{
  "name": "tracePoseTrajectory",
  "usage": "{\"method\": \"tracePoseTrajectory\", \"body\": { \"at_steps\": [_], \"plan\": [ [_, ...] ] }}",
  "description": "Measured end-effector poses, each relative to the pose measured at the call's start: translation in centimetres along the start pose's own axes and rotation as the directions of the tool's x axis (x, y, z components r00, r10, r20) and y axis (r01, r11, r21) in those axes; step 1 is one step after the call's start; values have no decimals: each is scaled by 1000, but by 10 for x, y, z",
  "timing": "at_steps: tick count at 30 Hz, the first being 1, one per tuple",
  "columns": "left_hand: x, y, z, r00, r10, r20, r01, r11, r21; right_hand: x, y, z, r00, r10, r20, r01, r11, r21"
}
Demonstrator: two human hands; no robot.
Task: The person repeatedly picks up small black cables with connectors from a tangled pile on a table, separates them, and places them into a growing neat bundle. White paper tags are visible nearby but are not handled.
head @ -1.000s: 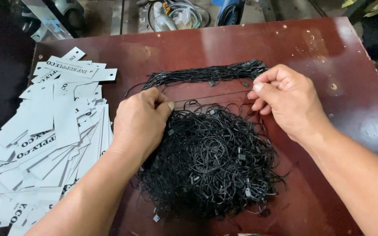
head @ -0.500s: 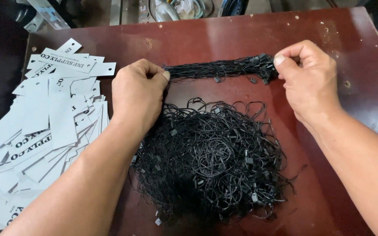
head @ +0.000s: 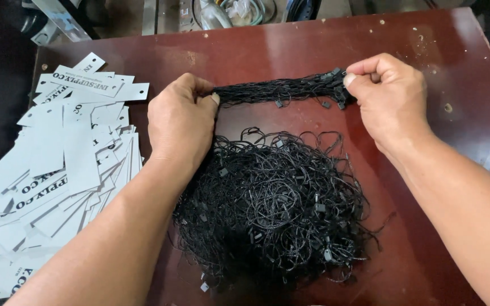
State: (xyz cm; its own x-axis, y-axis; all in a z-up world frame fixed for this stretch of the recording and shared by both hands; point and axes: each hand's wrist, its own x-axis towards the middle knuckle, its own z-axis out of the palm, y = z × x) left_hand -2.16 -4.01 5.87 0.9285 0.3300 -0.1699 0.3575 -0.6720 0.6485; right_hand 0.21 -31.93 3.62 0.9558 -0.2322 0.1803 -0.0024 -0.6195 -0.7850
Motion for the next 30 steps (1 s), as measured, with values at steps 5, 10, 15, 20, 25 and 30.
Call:
{"method": "tracePoseTrajectory", "body": {
  "at_steps": [5,10,15,20,25,30],
  "plan": [
    [2,-16,3,995,48,-91,-65,979,-194,-11,-5,-7,997,51,-65,-43,992,122],
    [-4,-24,1,987,62,-150,-106,947,-303,-30,11,-11,848,-510,142,521,852,-49],
    [-18,-22,-6,980,78,-184,-138,930,-342,-26,18,-4,752,-619,226,658,726,-199],
    [-63,-8,-17,983,182,-33,-185,964,-190,-31,3,-13,864,-433,258,476,868,-139],
    [-96,-28,7,849,516,-113,-515,856,33,-57,-3,-36,893,-336,300,367,929,-53],
    [-102,-38,26,728,662,-180,-655,749,105,-75,2,-42,791,-477,384,469,875,119]
  ]
}}
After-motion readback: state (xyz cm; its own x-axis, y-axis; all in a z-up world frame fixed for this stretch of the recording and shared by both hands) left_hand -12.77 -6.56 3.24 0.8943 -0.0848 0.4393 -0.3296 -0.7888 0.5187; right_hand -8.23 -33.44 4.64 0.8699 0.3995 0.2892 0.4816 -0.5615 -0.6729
